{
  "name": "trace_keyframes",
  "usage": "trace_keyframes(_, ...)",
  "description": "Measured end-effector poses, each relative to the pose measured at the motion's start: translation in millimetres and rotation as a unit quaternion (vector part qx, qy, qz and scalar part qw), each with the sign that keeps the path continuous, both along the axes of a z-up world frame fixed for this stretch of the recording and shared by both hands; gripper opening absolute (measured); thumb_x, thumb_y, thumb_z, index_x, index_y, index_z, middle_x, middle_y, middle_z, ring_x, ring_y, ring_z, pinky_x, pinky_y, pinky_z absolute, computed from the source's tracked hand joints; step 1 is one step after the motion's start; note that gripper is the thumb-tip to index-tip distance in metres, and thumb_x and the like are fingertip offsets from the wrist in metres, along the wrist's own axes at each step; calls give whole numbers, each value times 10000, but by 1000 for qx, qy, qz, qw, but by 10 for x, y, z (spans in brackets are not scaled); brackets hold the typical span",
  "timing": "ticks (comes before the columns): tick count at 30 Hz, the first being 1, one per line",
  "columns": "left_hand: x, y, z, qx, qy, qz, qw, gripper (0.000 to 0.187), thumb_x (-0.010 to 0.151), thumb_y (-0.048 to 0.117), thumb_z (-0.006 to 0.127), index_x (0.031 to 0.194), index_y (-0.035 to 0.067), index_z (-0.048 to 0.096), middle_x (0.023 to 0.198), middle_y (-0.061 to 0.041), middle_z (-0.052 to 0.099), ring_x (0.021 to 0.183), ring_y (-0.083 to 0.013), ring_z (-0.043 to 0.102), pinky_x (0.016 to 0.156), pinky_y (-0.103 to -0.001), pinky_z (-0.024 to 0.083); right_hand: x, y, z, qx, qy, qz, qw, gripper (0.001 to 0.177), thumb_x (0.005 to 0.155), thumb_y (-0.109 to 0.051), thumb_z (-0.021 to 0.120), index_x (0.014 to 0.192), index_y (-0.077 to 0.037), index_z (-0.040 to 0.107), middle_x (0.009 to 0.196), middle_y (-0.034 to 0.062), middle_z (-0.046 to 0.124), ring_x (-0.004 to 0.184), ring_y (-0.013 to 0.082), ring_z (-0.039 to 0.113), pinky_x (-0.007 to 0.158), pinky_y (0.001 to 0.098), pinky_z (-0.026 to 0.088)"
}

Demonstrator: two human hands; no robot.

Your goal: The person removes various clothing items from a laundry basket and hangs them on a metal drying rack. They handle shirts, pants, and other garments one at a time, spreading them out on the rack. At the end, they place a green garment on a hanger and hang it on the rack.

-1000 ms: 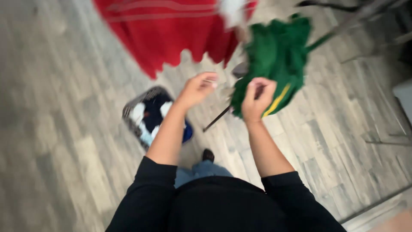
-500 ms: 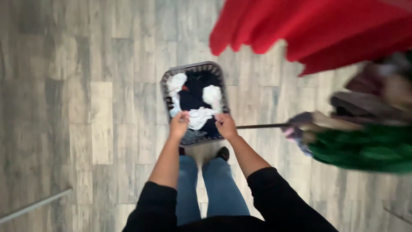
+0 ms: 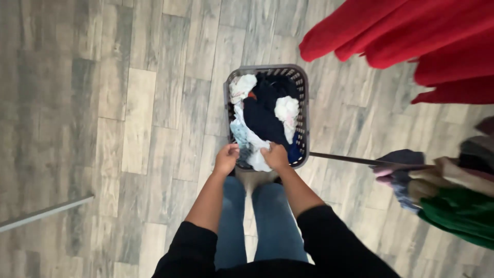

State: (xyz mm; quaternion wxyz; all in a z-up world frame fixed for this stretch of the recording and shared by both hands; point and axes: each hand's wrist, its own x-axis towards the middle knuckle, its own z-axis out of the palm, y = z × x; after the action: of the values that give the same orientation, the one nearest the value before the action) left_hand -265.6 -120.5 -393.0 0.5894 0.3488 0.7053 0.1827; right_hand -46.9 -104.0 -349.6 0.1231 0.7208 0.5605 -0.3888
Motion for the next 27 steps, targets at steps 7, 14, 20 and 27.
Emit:
trace_keyframes(7,631,476,2167,-147,-165,95,971,756,981,681,480,1386,58,618,1334,-219,636,1164,-362,659,857,-472,620,423,124,1427,114,551,-406,720,228,644,-94,650,865,-39,646,698,38,610,592,148,598,520,250,479)
trace_keyframes(14,1185,896,2759,-14,-319,156,935,635,750,-73,682,1367,-23,540,1224,-161,623,1118,-341,613,922,-448,528,824,91,3709,-40,544,-59,836,312,680,36,849,939,-43,695,687,-73,595,601,38,586,546,151,478)
trace_keyframes(20,1332,864,4024,37,-455,80,886,888,587,-213,658,1416,97,584,1286,-131,660,1160,-312,652,1024,-410,512,1145,44,4127,180,452,-239,840,1131,751,-102,924,1590,6,172,1542,366,325,1330,585,445,1076,634,426)
trace_keyframes(27,1127,1159,4295,151,-345,5,926,862,670,-11,894,1445,72,528,1292,-170,641,1194,-296,614,1066,-435,494,1542,135,4202,320,275,-195,885,421,706,-110,843,1104,-200,741,968,0,715,907,191,663,805,344,518)
